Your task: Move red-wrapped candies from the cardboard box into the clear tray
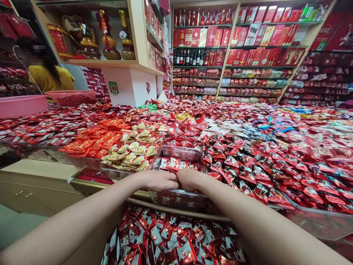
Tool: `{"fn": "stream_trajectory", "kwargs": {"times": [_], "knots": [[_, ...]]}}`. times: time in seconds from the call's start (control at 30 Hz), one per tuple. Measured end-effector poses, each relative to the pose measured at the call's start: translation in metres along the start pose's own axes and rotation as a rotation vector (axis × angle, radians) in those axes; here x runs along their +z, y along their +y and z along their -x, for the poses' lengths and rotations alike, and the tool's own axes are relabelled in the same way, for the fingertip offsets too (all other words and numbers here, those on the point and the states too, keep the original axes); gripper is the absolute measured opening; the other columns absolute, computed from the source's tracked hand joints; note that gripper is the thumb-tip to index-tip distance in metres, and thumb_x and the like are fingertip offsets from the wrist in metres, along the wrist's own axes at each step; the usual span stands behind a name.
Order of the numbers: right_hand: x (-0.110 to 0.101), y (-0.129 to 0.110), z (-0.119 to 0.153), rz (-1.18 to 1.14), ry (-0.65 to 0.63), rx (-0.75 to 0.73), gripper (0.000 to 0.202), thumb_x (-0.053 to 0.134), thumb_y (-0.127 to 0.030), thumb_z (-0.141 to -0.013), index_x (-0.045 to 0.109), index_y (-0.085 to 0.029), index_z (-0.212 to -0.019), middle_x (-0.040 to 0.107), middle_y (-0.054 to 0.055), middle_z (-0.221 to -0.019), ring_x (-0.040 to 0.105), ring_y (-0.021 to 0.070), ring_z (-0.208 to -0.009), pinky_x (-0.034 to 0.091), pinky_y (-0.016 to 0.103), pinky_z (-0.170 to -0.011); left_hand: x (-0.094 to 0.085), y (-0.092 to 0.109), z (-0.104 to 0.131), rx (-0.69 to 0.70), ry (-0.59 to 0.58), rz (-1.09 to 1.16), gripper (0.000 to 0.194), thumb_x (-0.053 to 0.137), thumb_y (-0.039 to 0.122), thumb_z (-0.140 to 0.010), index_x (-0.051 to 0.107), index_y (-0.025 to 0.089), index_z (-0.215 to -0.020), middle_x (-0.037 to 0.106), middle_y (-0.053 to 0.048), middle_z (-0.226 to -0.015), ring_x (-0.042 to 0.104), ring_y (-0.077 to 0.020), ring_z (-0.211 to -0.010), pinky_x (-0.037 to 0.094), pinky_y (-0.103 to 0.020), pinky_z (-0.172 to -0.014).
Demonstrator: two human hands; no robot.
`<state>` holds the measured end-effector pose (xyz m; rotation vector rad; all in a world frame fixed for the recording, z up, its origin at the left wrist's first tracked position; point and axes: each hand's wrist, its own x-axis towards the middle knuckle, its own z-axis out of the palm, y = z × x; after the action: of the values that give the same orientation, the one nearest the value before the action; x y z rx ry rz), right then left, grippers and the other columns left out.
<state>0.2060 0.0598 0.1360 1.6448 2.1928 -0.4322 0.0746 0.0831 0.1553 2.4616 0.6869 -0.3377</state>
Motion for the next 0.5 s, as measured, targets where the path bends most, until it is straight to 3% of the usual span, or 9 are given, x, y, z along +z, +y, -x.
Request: {"fn": "stream_trajectory", "kwargs": {"times": [0.23, 0.37, 0.5], "knots": [[-0.002, 0.005, 0.001, 0.045, -0.073, -0.095, 0.015, 0.053, -0.025, -0.081, 0.059, -0.013, -0.088, 0.062, 0.002, -0.084, 0.059, 0.0146, -0.076, 0.048, 0.033, -0.068, 0.001, 0.000, -0.004, -0.026, -0.056, -0.072, 0.040, 0.028, 0.036, -0.078, 0.062, 0.014, -0.082, 0.064, -0.007, -0.086, 0.053, -0.0178, -0.074, 0.038, -0.024, -0.065], [0.001, 0.007, 0.004, -0.002, -0.025, -0.145, 0.014, 0.054, -0.025, -0.079, 0.060, -0.014, -0.085, 0.063, 0.000, -0.077, 0.059, 0.0135, -0.071, 0.047, 0.031, -0.065, 0.001, -0.001, -0.007, -0.048, -0.089, -0.096, 0.040, 0.029, 0.035, -0.078, 0.062, 0.014, -0.084, 0.063, -0.009, -0.097, 0.054, -0.0193, -0.079, 0.038, -0.026, -0.070], [-0.003, 0.011, 0.011, -0.075, 0.077, -0.159, 0.009, 0.057, -0.016, -0.071, 0.063, -0.015, -0.078, 0.065, 0.002, -0.069, 0.058, 0.0135, -0.062, 0.042, 0.024, -0.055, 0.000, 0.001, -0.006, -0.034, -0.099, -0.107, 0.035, 0.030, 0.030, -0.077, 0.062, 0.015, -0.082, 0.064, -0.008, -0.092, 0.053, -0.0185, -0.076, 0.038, -0.025, -0.066]]}}
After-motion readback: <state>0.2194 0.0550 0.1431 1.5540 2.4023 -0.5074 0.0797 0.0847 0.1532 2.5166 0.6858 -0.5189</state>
